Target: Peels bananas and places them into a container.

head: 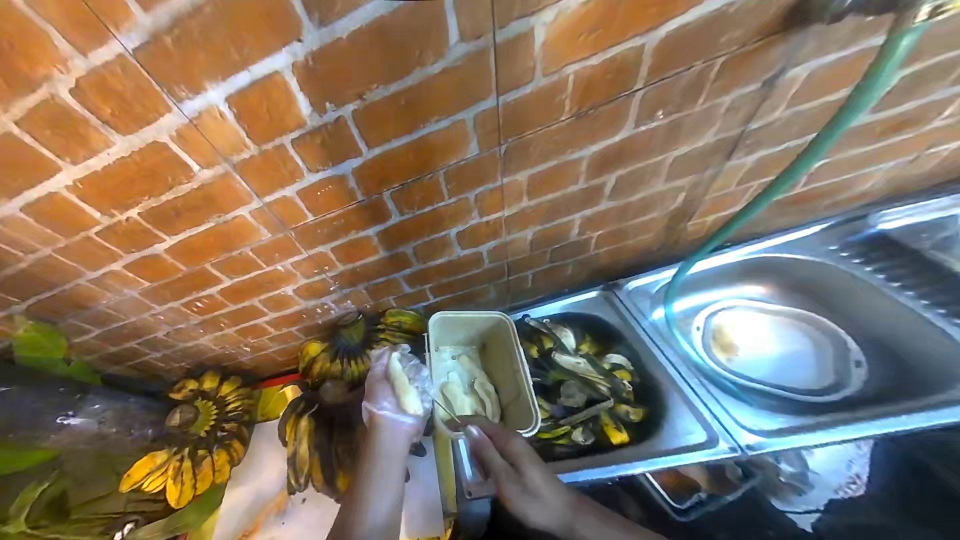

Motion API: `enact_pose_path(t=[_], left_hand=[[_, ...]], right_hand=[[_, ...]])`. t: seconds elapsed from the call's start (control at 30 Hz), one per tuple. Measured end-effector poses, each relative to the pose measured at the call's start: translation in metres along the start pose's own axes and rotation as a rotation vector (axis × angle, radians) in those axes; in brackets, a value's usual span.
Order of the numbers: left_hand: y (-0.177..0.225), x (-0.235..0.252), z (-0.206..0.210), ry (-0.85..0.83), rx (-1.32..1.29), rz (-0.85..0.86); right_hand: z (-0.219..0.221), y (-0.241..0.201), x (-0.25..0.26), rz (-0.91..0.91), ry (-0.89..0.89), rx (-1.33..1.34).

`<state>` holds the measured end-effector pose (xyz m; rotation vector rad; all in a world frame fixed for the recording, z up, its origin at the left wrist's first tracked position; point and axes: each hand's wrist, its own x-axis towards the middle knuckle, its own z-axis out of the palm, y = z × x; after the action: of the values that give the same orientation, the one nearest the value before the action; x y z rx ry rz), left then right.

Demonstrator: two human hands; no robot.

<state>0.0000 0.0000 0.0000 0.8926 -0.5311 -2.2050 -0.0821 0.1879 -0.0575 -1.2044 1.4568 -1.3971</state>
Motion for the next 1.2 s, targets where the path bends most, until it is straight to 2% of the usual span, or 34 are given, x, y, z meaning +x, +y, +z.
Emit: enact_pose_path(t=[0.1,0.2,0.5,1.03,1.2], left_hand=[[-0.015,-0.004,0.029,-0.001,0.008,0.014],[-0.027,-0.010,0.046,0.015,0.030,0.008],[-0.047,-0.012,0.054,0.074,0.066,0.001],[-0.050,-0.024,0.057,0.099,0.019,-0.038],[-0.054,-0.018,0.055,0.165,0.082,-0.018]], right_hand=[[0.003,0.001,0.001,-0.113,0.043,-0.005],[-0.001,0.002,-0.004,-0.131,0.096,-0.037],[-0.016,0.006,-0.016,-0.181,0.173,-0.042],[-0.014,0.017,0.008,-0.065,0.182,-0.091],[-0.017,0.024,0.020,0.019,0.169,-0.095]])
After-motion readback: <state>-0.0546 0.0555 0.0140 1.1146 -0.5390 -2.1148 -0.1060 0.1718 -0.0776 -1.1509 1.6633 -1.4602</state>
